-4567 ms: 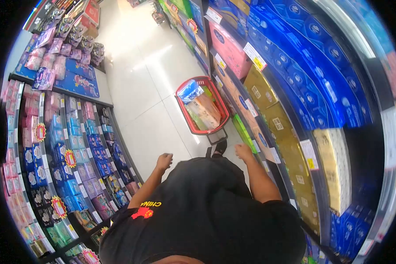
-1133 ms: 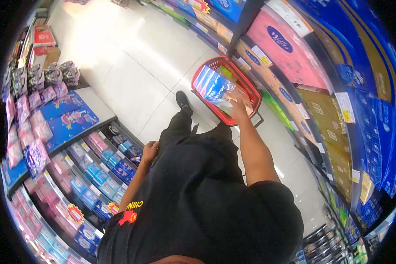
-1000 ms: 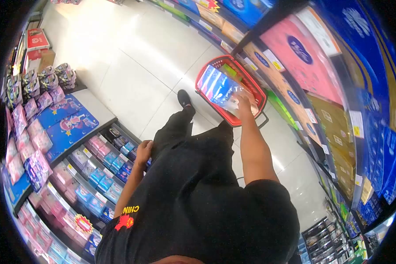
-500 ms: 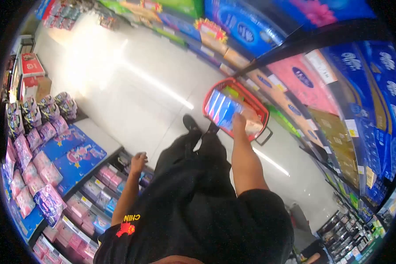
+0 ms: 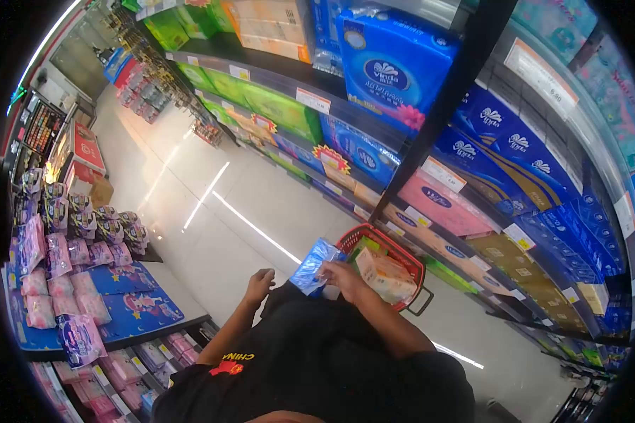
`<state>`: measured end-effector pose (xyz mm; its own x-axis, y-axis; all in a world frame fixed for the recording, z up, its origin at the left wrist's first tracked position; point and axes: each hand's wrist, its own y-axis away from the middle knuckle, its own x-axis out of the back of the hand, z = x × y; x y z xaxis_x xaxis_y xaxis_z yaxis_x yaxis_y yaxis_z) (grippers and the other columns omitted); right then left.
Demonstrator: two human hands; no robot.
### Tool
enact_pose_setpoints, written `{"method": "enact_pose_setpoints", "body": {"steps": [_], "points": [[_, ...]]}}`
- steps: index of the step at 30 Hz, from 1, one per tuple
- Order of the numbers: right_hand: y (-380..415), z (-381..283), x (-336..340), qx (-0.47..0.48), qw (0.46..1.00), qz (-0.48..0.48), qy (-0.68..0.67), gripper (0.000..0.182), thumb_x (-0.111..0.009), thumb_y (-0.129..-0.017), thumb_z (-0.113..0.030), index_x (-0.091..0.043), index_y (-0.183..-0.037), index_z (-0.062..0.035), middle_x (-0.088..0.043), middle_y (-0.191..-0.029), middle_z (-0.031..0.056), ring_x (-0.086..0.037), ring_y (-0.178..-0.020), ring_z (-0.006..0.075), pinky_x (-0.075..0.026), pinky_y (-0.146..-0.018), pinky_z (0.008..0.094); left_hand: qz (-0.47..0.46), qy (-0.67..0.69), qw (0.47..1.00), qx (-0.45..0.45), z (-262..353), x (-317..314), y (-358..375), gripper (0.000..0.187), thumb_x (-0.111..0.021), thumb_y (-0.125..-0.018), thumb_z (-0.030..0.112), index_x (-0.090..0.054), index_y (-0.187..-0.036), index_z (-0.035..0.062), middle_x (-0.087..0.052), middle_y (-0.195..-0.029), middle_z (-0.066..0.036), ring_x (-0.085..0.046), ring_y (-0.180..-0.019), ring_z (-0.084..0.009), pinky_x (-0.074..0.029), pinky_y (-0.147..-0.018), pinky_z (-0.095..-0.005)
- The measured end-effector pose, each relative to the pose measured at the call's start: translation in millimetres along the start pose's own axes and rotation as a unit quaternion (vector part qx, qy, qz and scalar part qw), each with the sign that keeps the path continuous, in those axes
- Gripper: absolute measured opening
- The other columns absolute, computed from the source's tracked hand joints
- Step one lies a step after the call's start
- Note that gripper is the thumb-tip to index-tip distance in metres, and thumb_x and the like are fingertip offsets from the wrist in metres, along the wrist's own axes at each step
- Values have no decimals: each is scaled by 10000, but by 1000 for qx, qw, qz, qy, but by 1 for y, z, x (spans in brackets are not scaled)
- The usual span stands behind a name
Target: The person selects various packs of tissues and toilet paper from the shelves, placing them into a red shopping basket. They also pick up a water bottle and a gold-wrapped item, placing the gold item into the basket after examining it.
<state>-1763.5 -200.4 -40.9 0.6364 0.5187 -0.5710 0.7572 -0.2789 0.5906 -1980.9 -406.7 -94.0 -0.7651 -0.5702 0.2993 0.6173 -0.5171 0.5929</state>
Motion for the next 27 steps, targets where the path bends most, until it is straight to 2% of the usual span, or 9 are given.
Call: {"method": "enact_pose_setpoints", "body": {"steps": [2,5,7,8,11,12,19,24,27], "points": [[8,-14,-20,56,997,-55,13,248,-564,-949,-276,-638,-925,-41,-665,-989,77,-634,-933,166,-491,-822,311,27,58,998,2,31,-12,2,513,-540,-953,397,-607,-1177,-60,-642,-1111,-183,-638,-950,-227,-524,-812,-346],[29,-52,-62,106,987,-98,72,230,-558,-945,-234,-659,-908,-30,-669,-1057,89,-614,-976,149,-469,-841,273,-40,179,983,-14,3,-1,-54,621,-438,-983,502,-552,-1264,-40,-623,-1186,-180,-606,-1080,-253,-493,-923,-379],[43,-84,-89,162,966,-133,153,215,-559,-939,-215,-666,-874,-40,-670,-1067,83,-604,-962,129,-455,-835,253,-161,364,917,-14,64,2,-32,666,-374,-990,541,-489,-1331,-19,-596,-1243,-176,-579,-1141,-273,-466,-978,-398],[47,-99,-100,192,950,-173,174,225,-562,-960,-207,-675,-937,-14,-670,-1020,38,-582,-945,119,-437,-891,296,-222,449,866,-11,102,7,-18,689,-342,-993,561,-457,-1365,-8,-583,-1271,-174,-565,-1172,-282,-453,-1005,-408],[40,-121,-120,262,919,-197,220,231,-559,-954,-212,-671,-967,-11,-663,-1025,38,-580,-950,117,-444,-876,297,-283,510,811,-45,168,31,-21,693,-310,-1001,560,-366,-1431,19,-531,-1349,-164,-553,-1200,-298,-438,-1038,-420],[52,-137,-138,234,933,-180,205,241,-584,-932,-223,-666,-1001,-7,-655,-1032,41,-580,-944,118,-445,-866,290,-277,500,818,-62,185,40,-29,689,-309,-1004,555,-356,-1441,23,-511,-1370,-160,-551,-1202,-289,-442,-1036,-410],[35,-171,-192,356,921,-69,145,245,-631,-881,-180,-654,-1029,13,-645,-1064,71,-598,-946,138,-474,-819,302,-279,426,825,-246,351,95,-49,653,-323,-1017,512,-340,-1450,23,-488,-1389,-160,-538,-1213,-267,-439,-1038,-399],[0,-190,-216,528,840,-27,121,214,-563,-898,-178,-642,-811,1,-649,-778,83,-608,-826,178,-477,-824,359,-308,384,808,-324,431,96,-71,646,-319,-1018,490,-335,-1466,25,-440,-1442,-160,-469,-1293,-269,-392,-1076,-401],[-7,-201,-237,564,818,44,108,203,-564,-897,-172,-634,-810,-3,-647,-799,81,-601,-805,170,-476,-807,358,-370,365,767,-375,452,85,-91,625,-320,-1024,469,-337,-1469,30,-417,-1465,-152,-430,-1324,-261,-351,-1103,-403]]}}
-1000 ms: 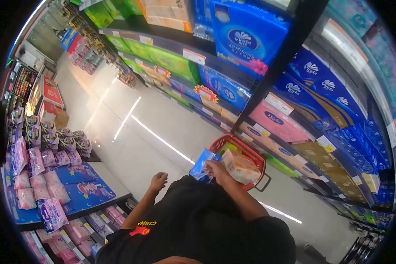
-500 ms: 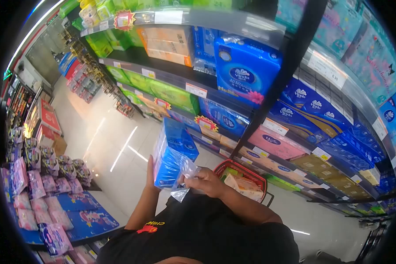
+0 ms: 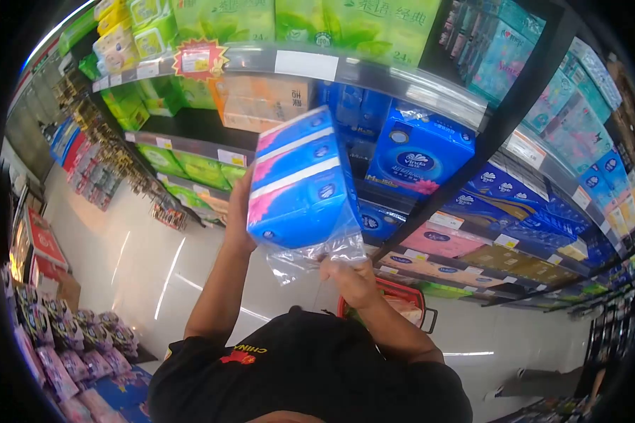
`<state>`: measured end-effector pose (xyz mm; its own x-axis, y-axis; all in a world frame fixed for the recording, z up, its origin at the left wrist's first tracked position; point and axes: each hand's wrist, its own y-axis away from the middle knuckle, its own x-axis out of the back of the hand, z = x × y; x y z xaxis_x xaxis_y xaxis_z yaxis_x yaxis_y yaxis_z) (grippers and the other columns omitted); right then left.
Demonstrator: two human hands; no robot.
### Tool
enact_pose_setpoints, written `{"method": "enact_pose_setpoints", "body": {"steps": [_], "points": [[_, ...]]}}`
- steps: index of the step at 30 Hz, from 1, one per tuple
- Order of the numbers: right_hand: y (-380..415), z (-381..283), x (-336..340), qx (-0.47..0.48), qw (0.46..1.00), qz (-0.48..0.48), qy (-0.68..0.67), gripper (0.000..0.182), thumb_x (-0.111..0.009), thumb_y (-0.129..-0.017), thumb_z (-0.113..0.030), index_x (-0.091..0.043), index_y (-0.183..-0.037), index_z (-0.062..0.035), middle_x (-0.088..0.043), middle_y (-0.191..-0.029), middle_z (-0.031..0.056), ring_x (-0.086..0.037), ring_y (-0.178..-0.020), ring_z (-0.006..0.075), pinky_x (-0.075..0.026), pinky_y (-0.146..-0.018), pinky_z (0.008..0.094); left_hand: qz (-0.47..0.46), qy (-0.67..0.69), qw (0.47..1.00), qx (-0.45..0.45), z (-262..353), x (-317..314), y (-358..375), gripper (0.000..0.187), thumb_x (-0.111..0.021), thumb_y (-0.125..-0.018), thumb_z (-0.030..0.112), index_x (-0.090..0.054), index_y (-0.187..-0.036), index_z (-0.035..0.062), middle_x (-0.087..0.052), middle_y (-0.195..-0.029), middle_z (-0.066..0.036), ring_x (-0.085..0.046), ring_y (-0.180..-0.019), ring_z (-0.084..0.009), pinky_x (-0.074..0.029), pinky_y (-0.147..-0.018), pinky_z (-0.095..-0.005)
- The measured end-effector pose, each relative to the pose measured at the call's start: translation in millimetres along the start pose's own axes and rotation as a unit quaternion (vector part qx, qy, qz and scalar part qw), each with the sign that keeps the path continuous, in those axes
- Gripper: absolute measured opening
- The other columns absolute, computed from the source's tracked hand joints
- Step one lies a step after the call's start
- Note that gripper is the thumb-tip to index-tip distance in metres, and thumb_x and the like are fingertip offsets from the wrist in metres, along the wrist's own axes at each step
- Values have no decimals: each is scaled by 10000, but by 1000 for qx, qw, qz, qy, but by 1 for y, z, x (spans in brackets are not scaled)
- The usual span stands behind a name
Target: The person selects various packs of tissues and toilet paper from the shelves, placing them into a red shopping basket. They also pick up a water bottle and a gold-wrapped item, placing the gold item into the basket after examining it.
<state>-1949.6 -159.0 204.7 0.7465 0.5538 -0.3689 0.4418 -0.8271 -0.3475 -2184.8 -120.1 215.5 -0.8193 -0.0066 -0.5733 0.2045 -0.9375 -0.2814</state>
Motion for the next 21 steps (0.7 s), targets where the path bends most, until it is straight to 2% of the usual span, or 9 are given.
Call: {"method": "enact_pose_setpoints", "body": {"steps": [1,3,5,8,11,12,15,18,21], "points": [[-2,4,-3,-8,999,23,-32,205,-548,-905,-175,-624,-813,-8,-650,-832,87,-592,-797,171,-466,-830,358,-10,27,999,21,-2,0,-6,637,-326,-1022,473,-330,-1471,21,-392,-1486,-146,-389,-1352,-263,-294,-1135,-402],[-15,17,-2,3,997,52,61,172,-540,-896,-154,-592,-953,-1,-626,-844,107,-582,-812,192,-444,-837,372,-12,-11,998,55,-5,10,-19,639,-368,-1009,469,-320,-1483,43,-392,-1478,-138,-387,-1346,-262,-334,-1095,-413],[-28,5,-21,56,996,54,-45,227,-527,-908,-189,-569,-1040,-9,-627,-1003,150,-590,-979,252,-419,-953,445,-2,-36,997,75,-3,14,-28,656,-421,-986,482,-340,-1477,56,-414,-1454,-146,-388,-1336,-278,-364,-1054,-441],[-50,1,-29,87,996,4,-20,270,-520,-914,-220,-555,-1080,-11,-613,-1146,185,-578,-1103,315,-376,-1035,496,-49,-51,995,77,3,19,-42,638,-423,-987,472,-362,-1468,57,-436,-1435,-154,-398,-1330,-279,-367,-1049,-443],[-68,11,-19,117,993,-23,7,367,-524,-914,-245,-535,-1173,16,-589,-1229,202,-544,-1187,352,-376,-1038,505,-115,-83,989,30,9,20,-52,595,-501,-962,354,-384,-1451,36,-439,-1438,-159,-425,-1317,-267,-362,-1054,-412],[-75,6,-26,128,991,-3,26,420,-530,-915,-257,-509,-1226,24,-589,-1231,205,-543,-1192,348,-376,-1037,497,-140,-105,984,11,11,21,-55,592,-519,-954,328,-385,-1449,31,-436,-1441,-159,-434,-1310,-264,-360,-1055,-403],[-102,-26,-48,144,986,34,76,586,-553,-915,-293,-407,-1374,42,-575,-1256,214,-532,-1215,337,-370,-1040,471,-179,-48,983,-4,10,28,-67,594,-579,-914,209,-388,-1444,24,-430,-1448,-152,-455,-1289,-247,-389,-1029,-360],[-127,-40,-42,136,984,31,109,726,-581,-912,-299,-270,-1475,36,-536,-1315,215,-498,-1257,312,-344,-1057,435,-193,-136,970,-65,29,4,-69,605,-615,-902,182,-391,-1443,27,-464,-1405,-150,-481,-1251,-229,-434,-972,-328],[-146,-38,-35,178,971,20,157,783,-594,-904,-249,-182,-1513,19,-464,-1398,220,-428,-1323,281,-297,-1088,408,-124,-304,938,-114,16,-13,-86,580,-624,-915,199,-411,-1428,33,-500,-1340,-158,-524,-1185,-211,-473,-905,-309]]}}
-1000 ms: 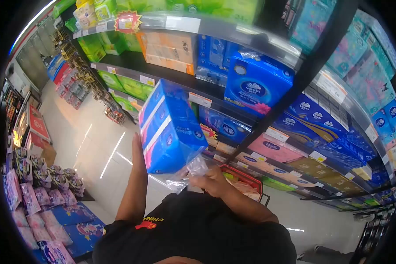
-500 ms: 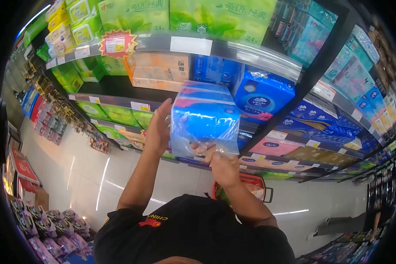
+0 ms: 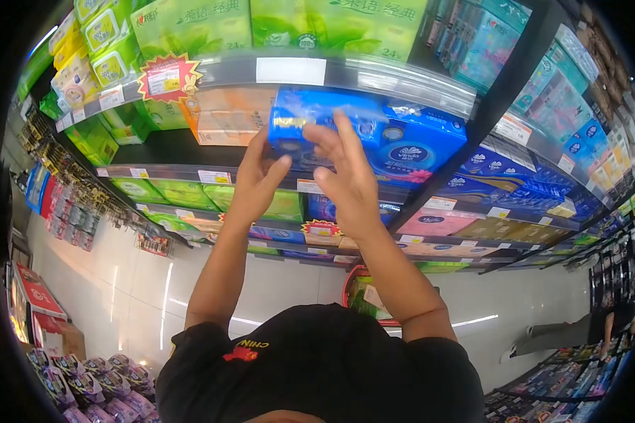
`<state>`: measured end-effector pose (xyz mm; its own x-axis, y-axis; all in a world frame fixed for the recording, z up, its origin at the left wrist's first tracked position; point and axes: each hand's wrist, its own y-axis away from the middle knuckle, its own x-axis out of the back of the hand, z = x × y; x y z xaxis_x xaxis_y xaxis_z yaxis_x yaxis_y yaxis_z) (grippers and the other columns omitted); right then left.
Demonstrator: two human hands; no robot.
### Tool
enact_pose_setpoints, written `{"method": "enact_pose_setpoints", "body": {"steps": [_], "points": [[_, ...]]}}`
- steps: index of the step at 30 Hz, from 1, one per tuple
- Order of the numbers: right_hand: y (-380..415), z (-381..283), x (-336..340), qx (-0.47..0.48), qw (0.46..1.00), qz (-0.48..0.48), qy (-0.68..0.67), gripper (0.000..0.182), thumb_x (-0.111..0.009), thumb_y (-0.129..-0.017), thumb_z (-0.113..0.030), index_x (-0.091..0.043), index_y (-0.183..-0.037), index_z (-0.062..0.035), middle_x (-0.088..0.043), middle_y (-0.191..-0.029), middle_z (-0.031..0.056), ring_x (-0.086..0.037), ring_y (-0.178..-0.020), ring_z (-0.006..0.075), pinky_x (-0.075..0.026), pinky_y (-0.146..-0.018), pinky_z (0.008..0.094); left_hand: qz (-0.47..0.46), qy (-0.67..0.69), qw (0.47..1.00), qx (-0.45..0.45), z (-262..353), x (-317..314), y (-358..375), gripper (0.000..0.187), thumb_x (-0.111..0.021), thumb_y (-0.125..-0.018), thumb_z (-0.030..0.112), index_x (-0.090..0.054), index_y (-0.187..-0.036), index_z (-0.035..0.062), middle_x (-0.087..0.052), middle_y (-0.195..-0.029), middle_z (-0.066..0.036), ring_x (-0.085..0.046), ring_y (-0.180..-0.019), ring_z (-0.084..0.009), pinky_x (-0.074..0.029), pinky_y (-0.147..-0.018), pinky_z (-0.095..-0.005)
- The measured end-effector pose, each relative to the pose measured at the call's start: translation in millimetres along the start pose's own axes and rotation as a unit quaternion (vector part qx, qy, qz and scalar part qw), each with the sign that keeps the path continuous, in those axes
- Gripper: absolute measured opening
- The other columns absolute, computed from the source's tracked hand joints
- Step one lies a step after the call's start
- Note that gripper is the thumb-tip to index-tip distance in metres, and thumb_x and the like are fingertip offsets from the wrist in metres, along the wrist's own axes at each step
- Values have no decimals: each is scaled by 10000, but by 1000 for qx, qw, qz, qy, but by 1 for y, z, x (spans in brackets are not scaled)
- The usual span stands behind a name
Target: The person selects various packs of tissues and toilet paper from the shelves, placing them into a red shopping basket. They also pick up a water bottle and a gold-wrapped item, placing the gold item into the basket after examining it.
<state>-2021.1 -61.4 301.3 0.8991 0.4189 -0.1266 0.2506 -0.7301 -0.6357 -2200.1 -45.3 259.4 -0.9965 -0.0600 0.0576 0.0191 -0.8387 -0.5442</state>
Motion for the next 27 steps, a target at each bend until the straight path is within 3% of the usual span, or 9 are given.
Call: {"method": "enact_pose_setpoints", "body": {"steps": [4,10,15,17,19,21,23,24,27], "points": [[19,11,13,15,996,21,83,726,-599,-901,-206,-244,-1499,6,-461,-1410,204,-435,-1311,284,-269,-1116,415,54,-49,997,10,-16,-18,-26,486,-600,-945,284,-494,-1338,18,-559,-1222,-174,-585,-1073,-231,-485,-857,-338],[167,92,69,-279,941,-50,183,490,-588,-926,-231,-482,-1370,-55,-574,-1295,122,-539,-1201,242,-396,-1026,388,99,-121,987,-44,-44,-32,-44,430,-541,-974,369,-573,-1221,18,-638,-996,-161,-623,-935,-249,-477,-810,-353],[383,176,160,-463,810,-141,331,360,-619,-893,-308,-628,-1160,-67,-677,-1045,160,-654,-962,295,-502,-859,388,133,-204,970,0,-47,-41,-50,456,-508,-980,432,-605,-1136,15,-631,-881,-133,-593,-796,-232,-465,-745,-361],[488,193,190,-373,772,-261,443,328,-589,-886,-320,-668,-1109,-93,-685,-1006,164,-652,-964,326,-505,-841,425,146,-224,963,-11,-55,-44,-48,465,-499,-981,443,-606,-1125,13,-629,-871,-133,-591,-778,-234,-463,-742,-372],[602,211,212,-512,716,-158,448,295,-566,-878,-258,-680,-1129,-152,-689,-968,131,-655,-957,319,-511,-818,450,137,-229,963,22,-68,-42,-42,442,-489,-987,424,-611,-1111,17,-635,-895,-168,-604,-811,-306,-465,-761,-402],[640,175,232,-598,632,-261,418,298,-550,-890,-229,-678,-1155,-184,-690,-921,103,-661,-939,273,-516,-811,448,113,-283,951,58,-77,-38,-31,422,-486,-990,408,-613,-1100,21,-636,-910,-191,-606,-833,-349,-464,-773,-418],[706,187,244,-690,642,-102,320,279,-524,-923,-225,-677,-1153,-192,-692,-917,93,-673,-842,241,-534,-771,439,104,-374,922,9,-74,-44,-23,404,-488,-989,384,-612,-1069,8,-633,-926,-220,-603,-856,-389,-462,-773,-436],[698,174,240,-705,670,57,226,210,-593,-918,-248,-658,-951,-52,-624,-754,95,-600,-565,183,-442,-402,327,91,-396,913,-6,-80,-45,-17,399,-492,-986,378,-608,-1033,-1,-632,-926,-227,-602,-856,-398,-457,-767,-451],[684,177,236,-703,662,148,213,254,-587,-926,-287,-652,-860,-50,-596,-673,51,-539,-487,167,-426,-416,323,45,-494,868,-4,-106,-42,-2,403,-500,-980,370,-597,-941,-20,-627,-908,-245,-592,-855,-428,-442,-751,-495]]}}
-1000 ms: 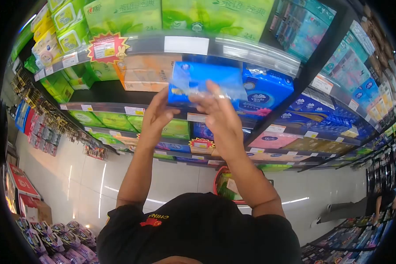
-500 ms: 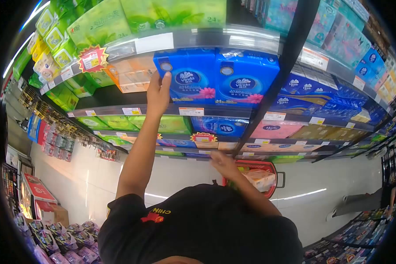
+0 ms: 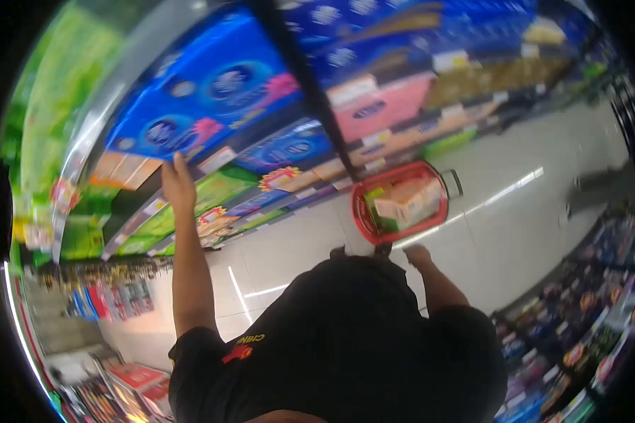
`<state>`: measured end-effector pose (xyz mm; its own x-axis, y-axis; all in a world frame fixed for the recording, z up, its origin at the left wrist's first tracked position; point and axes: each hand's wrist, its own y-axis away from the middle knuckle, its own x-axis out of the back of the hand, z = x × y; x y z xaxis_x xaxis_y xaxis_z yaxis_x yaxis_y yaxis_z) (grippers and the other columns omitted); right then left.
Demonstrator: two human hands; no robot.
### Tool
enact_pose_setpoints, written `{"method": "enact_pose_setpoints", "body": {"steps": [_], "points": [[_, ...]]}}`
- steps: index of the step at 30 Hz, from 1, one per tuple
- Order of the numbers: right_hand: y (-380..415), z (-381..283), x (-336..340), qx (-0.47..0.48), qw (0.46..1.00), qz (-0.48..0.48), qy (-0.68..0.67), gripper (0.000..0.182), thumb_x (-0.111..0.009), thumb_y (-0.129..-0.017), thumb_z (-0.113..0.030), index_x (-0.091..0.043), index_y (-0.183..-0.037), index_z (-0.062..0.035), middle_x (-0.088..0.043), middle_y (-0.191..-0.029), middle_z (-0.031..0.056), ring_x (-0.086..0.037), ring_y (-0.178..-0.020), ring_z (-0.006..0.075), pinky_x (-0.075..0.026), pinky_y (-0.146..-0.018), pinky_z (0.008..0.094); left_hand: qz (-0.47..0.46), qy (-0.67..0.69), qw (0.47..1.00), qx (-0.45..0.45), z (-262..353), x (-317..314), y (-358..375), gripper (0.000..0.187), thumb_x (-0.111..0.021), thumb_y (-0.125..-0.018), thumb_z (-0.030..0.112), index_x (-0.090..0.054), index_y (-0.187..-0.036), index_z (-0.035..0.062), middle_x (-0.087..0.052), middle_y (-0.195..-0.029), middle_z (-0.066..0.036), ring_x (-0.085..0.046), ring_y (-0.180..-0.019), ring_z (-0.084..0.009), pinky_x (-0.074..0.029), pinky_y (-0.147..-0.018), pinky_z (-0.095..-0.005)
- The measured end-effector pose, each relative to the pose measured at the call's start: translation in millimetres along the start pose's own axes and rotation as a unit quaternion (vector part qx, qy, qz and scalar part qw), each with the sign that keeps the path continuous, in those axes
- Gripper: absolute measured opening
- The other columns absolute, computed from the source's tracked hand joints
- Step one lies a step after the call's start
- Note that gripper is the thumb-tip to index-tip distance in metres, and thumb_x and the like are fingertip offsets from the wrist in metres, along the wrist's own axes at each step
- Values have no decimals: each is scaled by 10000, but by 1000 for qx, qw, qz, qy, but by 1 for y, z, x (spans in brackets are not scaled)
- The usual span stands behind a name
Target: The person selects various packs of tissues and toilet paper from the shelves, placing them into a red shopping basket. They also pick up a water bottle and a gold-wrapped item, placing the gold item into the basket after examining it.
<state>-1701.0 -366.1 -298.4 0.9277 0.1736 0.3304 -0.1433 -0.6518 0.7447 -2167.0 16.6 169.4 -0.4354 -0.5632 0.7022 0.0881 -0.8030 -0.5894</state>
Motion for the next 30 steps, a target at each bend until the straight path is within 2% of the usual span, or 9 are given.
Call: {"method": "enact_pose_setpoints", "body": {"steps": [1,4,7,13,16,18,20,22,30], "points": [[-2,-11,1,111,980,10,164,291,-588,-925,-307,-641,-836,-35,-595,-663,63,-540,-482,167,-430,-426,329,-21,-30,999,1,1,-3,5,406,-498,-980,372,-593,-927,-19,-626,-898,-248,-589,-848,-436,-438,-750,-503],[34,-95,8,49,995,44,-76,390,-572,-927,-409,-634,-862,-29,-609,-721,77,-577,-563,154,-462,-487,314,-19,-63,998,-23,10,-9,16,413,-501,-977,377,-593,-931,-22,-628,-889,-254,-589,-833,-447,-434,-744,-514],[12,-103,-3,178,980,42,74,300,-492,-880,-308,-661,-864,-61,-659,-847,169,-652,-890,334,-516,-776,445,9,-41,998,-55,19,-13,20,415,-506,-975,376,-600,-957,-28,-631,-891,-257,-590,-828,-448,-430,-740,-520],[-10,-92,2,86,996,6,6,252,-518,-883,-295,-692,-907,-114,-675,-932,158,-651,-941,333,-516,-794,455,6,-152,986,-73,4,-27,29,458,-503,-978,408,-562,-1011,-45,-610,-916,-282,-564,-858,-473,-413,-737,-543],[-13,-66,23,227,943,32,242,261,-524,-878,-305,-692,-932,-112,-676,-978,166,-646,-963,344,-512,-819,464,4,-220,974,-55,1,-31,29,481,-494,-978,425,-547,-938,-51,-597,-889,-279,-554,-843,-476,-403,-723,-556],[-21,-36,26,227,943,102,221,169,-599,-836,-170,-673,-943,-63,-662,-866,117,-659,-795,288,-540,-714,395,-4,-236,970,-55,-1,-35,31,509,-452,-993,430,-524,-896,-64,-580,-898,-289,-536,-877,-478,-384,-754,-563],[-30,-29,38,50,988,43,143,165,-586,-845,-167,-678,-940,-68,-658,-866,105,-652,-811,269,-539,-725,397,-19,-279,958,-63,-21,-38,29,518,-424,-1003,430,-521,-900,-69,-576,-920,-298,-526,-907,-478,-376,-776,-562],[-50,7,35,222,913,119,319,200,-549,-904,-208,-676,-935,-58,-645,-861,110,-650,-794,247,-537,-714,389,-25,-283,957,-51,-19,-39,29,525,-394,-1013,423,-526,-934,-79,-568,-962,-315,-510,-949,-487,-367,-830,-562],[-106,34,34,51,992,107,-50,236,-542,-933,-281,-641,-976,-70,-636,-855,52,-629,-686,158,-491,-562,310,-40,-264,961,-76,-26,-41,28,536,-322,-1035,399,-508,-1095,-100,-509,-1102,-355,-448,-1042,-521,-323,-948,-575]]}}
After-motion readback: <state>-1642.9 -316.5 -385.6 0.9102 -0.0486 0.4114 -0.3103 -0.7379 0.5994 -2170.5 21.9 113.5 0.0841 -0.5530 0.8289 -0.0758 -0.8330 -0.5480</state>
